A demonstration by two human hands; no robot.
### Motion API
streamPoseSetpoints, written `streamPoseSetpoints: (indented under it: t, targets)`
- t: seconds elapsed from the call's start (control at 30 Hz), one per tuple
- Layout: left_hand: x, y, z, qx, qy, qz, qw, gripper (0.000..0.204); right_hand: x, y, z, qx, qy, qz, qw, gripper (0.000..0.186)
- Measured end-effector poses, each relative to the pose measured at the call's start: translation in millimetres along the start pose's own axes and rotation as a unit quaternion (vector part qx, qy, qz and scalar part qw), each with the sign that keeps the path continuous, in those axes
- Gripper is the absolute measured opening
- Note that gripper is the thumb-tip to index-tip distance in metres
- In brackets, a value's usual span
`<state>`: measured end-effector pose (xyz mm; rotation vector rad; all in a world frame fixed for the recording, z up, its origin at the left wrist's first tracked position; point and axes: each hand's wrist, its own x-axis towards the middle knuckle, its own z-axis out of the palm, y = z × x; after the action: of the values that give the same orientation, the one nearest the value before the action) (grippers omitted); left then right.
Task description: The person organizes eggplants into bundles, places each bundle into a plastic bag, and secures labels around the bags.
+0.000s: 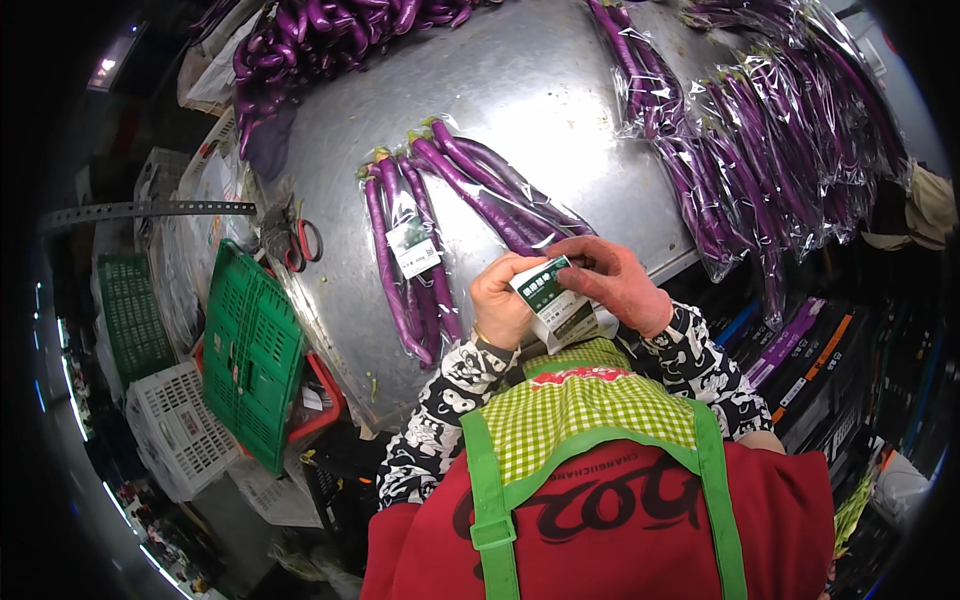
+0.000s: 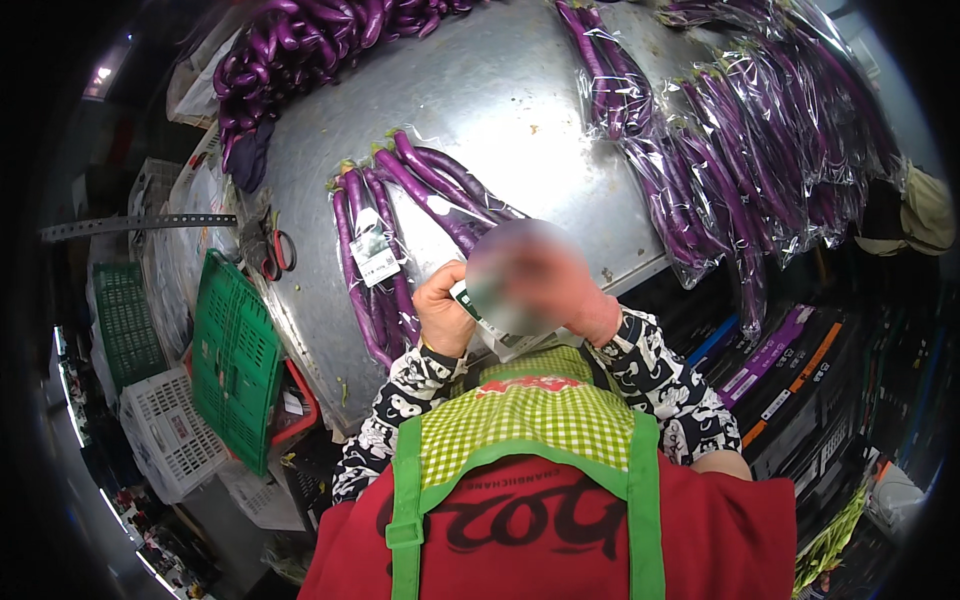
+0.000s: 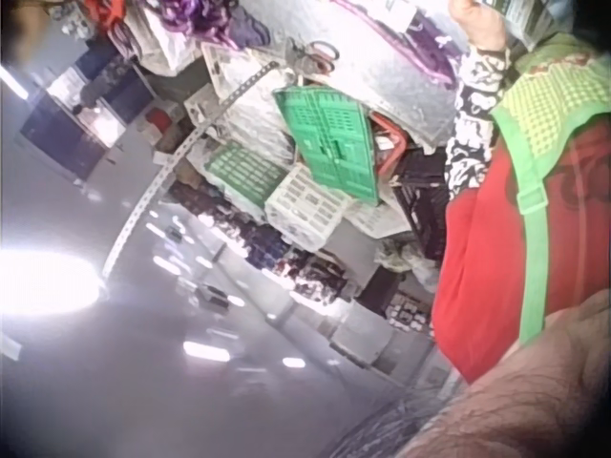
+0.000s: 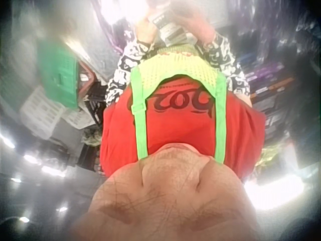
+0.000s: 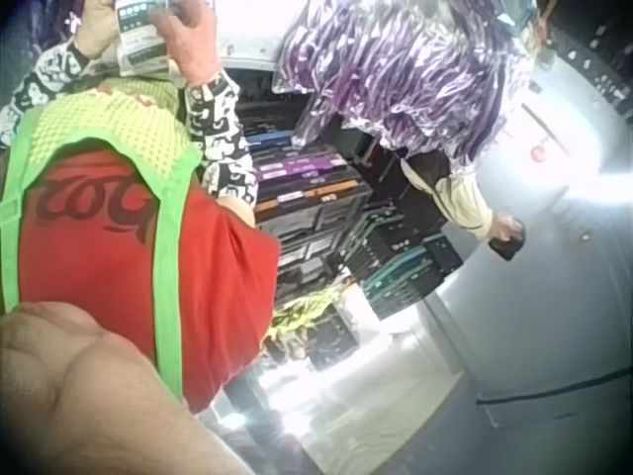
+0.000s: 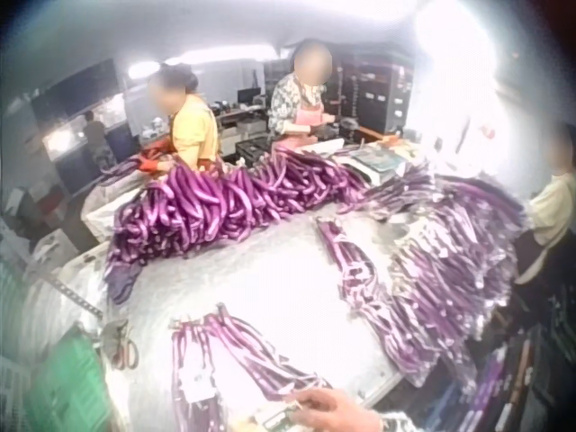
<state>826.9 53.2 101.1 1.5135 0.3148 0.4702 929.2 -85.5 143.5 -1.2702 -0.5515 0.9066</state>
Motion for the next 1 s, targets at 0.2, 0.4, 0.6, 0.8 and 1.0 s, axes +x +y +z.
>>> streamPoseSetpoints:
  t: [0.2, 0.4, 0.6, 0.8, 1.0]
  targets:
    - [-6.1, -2.2, 1.1, 0.005, 0.005, 0.0, 1.0, 0.015, 1.6, 1.8, 3.9, -0.035, 0.039, 0.0, 0.999, 0.03]
    - [-19.1, -24.6, -0.2, -0.099, 0.029, -0.158, 0.982, 0.006, 4.9, 6.6, 4.5, -0.148, 0.053, 0.026, 0.987, 0.014]
    - [-48.6, -56.1, -26.3, 0.089, -0.119, -0.253, 0.956, 0.023, 45.8, 2.2, -5.8, -0.316, 0.067, -0.067, 0.944, 0.009]
    - [-62.5, -32.8, -36.3, 0.391, -0.238, -0.228, 0.859, 0.027, 122.1, 37.7, -24.5, -0.488, 0.025, -0.202, 0.849, 0.016]
    - [-56.2, 3.4, -25.6, 0.391, -0.173, -0.027, 0.904, 0.008, 152.3, 106.9, -3.3, -0.52, 0.213, 0.012, 0.827, 0.048]
